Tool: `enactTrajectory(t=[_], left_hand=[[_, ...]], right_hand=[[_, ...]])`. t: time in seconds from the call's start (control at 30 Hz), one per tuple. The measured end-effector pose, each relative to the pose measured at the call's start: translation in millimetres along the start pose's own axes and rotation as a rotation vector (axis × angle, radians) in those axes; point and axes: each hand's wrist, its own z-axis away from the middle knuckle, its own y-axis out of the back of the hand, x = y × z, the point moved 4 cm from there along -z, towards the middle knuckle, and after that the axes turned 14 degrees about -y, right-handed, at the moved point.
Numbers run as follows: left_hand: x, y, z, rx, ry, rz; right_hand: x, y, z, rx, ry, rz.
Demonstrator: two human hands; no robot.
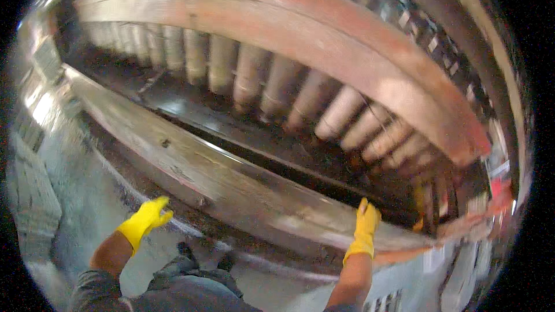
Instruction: The person operates a conveyor belt machine, placing small white rectangular tiles onto the moving belt and using a metal tool to arrange them. The person repeatedly moves between the conveyor and a nearby bin to retrieve more tiles.
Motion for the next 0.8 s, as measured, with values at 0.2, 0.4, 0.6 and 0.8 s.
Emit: enactTrajectory(t=[0.2,0.4,0.6,0.8], left_hand=[[-190,-174,361,-0.004,0.716,0.172],[-145,-268,581,0.034,1.376,0.551],[-193,-263,561,0.290,1.327,0.774],[-314,-156,523,0.577,1.091,0.507]], right_hand=[[-61,-1,21,0.167,-0.046,-0.047],[-237,-5,76,0.284,0.242,-0.233],[-462,-21,143,0.155,0.446,-0.290],[-680,-27,218,0.038,0.613,-0.329]])
